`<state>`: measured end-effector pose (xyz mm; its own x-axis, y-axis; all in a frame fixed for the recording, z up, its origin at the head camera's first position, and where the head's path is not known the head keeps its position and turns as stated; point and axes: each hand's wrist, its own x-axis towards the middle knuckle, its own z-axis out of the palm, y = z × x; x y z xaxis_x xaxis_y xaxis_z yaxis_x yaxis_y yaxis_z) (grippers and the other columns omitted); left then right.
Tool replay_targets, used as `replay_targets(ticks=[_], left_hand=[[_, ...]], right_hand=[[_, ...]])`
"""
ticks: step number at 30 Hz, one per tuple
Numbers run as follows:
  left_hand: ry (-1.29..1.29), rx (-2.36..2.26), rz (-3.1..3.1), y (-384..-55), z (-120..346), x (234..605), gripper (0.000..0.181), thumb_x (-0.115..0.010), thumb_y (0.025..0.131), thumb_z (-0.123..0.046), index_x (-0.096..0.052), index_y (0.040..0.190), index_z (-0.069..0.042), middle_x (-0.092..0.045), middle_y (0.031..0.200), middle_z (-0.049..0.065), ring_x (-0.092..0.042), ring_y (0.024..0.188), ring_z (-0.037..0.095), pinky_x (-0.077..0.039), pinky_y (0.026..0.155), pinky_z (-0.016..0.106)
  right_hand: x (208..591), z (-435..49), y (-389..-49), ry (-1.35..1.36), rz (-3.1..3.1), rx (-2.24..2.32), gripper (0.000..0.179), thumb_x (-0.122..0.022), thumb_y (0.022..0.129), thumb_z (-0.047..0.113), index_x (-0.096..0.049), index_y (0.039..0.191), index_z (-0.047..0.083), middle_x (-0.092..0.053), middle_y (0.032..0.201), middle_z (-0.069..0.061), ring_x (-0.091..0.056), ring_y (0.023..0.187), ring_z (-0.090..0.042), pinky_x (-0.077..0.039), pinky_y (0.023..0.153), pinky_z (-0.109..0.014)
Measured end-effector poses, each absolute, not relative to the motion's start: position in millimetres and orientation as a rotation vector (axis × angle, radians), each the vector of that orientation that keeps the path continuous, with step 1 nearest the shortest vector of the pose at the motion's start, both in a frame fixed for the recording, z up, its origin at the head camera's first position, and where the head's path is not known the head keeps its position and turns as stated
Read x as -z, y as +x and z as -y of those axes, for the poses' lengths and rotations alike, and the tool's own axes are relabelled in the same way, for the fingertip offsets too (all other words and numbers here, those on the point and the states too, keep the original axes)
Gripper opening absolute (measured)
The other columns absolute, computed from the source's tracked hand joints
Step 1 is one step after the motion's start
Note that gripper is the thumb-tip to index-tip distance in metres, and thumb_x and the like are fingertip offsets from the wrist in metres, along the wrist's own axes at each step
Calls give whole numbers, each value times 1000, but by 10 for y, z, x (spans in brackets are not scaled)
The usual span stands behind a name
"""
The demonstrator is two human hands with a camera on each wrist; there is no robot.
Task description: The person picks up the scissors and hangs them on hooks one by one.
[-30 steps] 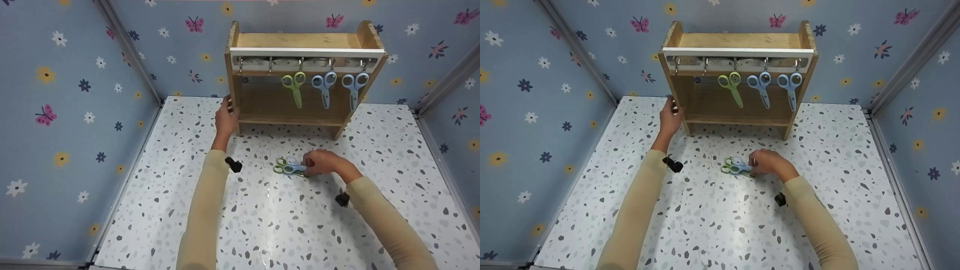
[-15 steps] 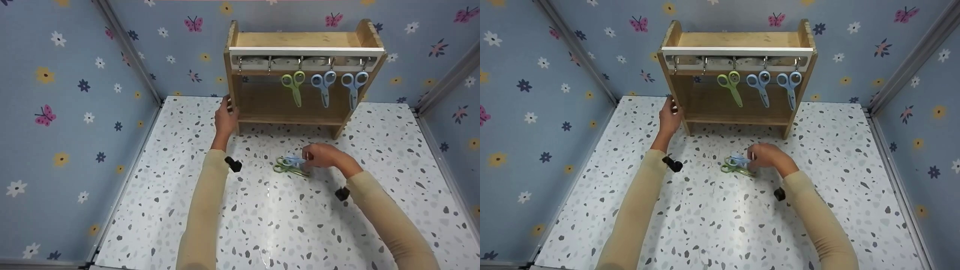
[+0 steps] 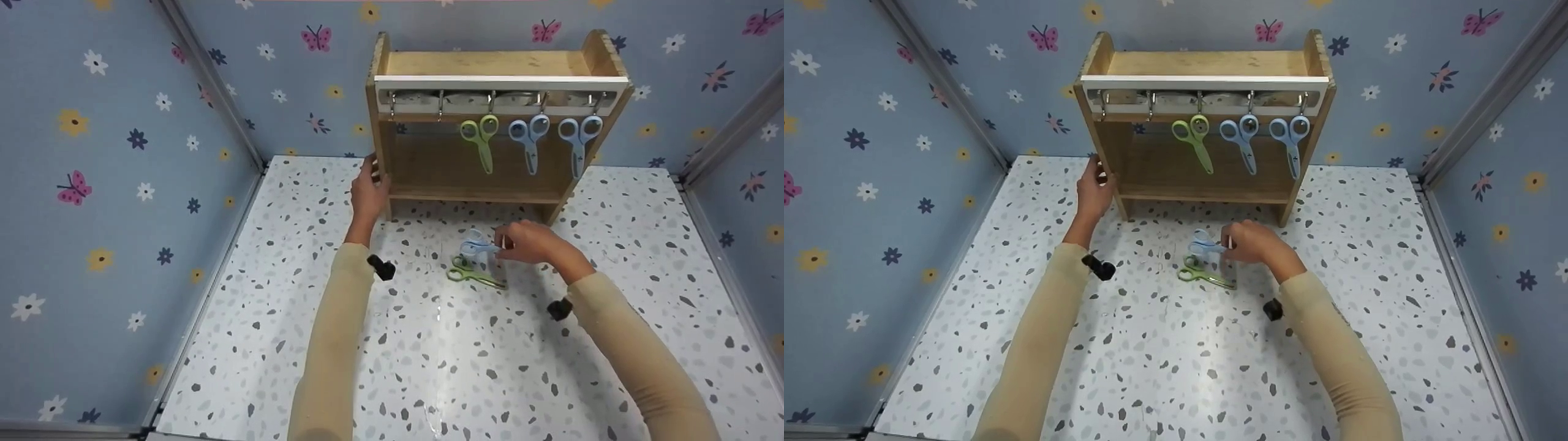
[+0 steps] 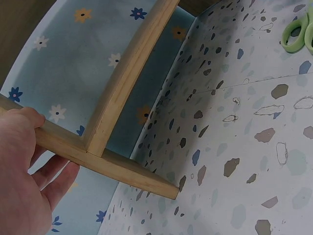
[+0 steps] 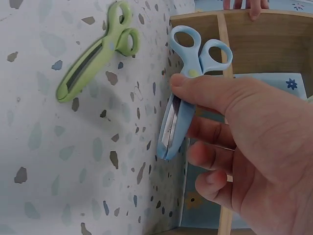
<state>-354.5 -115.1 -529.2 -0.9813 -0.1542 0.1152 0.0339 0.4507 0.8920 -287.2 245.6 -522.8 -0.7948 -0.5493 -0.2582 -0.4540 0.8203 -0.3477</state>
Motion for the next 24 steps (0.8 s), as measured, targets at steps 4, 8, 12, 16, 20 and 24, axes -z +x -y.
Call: replay_targets(ticks=[4,8,12,16,20,24], left_hand=[[97,1564,2505,-3540,1152,5291,57,-59,117,-18,-43,172,-16,-58,170,17,-64,152,36,-58,123,51],[79,1560,2494,-3535,1157,5294,57,-60,117,-17,-44,172,-14,-59,169,19,-65,150,38,-59,122,54],[56,1555,2485,-3532,1158,5295,58,-60,116,-16,-44,171,-11,-59,168,22,-67,149,40,-60,120,55],[59,1557,2481,-3535,1159,5296,58,-60,116,-17,-44,171,-11,-59,169,21,-66,149,39,-59,121,54],[71,1540,2494,-3546,1156,5302,57,-60,116,-18,-44,171,-12,-59,169,21,-67,148,39,-59,121,53],[85,1537,2503,-3552,1152,5294,57,-60,117,-18,-44,171,-13,-60,169,20,-67,149,38,-59,122,54]], right_hand=[[5197,-2447,-2886,-732,-2674,384,16,-84,101,23,-78,107,10,-81,100,-11,-70,86,-24,-60,79,-48],[5190,-2442,-2893,-719,-2688,431,17,-83,102,24,-78,108,9,-81,98,-11,-71,83,-23,-58,75,-46],[5177,-2422,-2894,-691,-2714,474,19,-83,102,24,-78,110,8,-82,98,-11,-72,82,-23,-58,74,-45],[5152,-2382,-2894,-668,-2734,501,21,-83,103,25,-78,114,7,-82,102,-13,-71,84,-24,-58,77,-45],[5136,-2353,-2888,-671,-2751,518,22,-82,103,26,-79,115,7,-82,101,-13,-71,83,-23,-58,75,-43],[5123,-2327,-2877,-689,-2787,548,24,-83,102,27,-79,115,7,-83,100,-13,-71,81,-23,-58,74,-45]])
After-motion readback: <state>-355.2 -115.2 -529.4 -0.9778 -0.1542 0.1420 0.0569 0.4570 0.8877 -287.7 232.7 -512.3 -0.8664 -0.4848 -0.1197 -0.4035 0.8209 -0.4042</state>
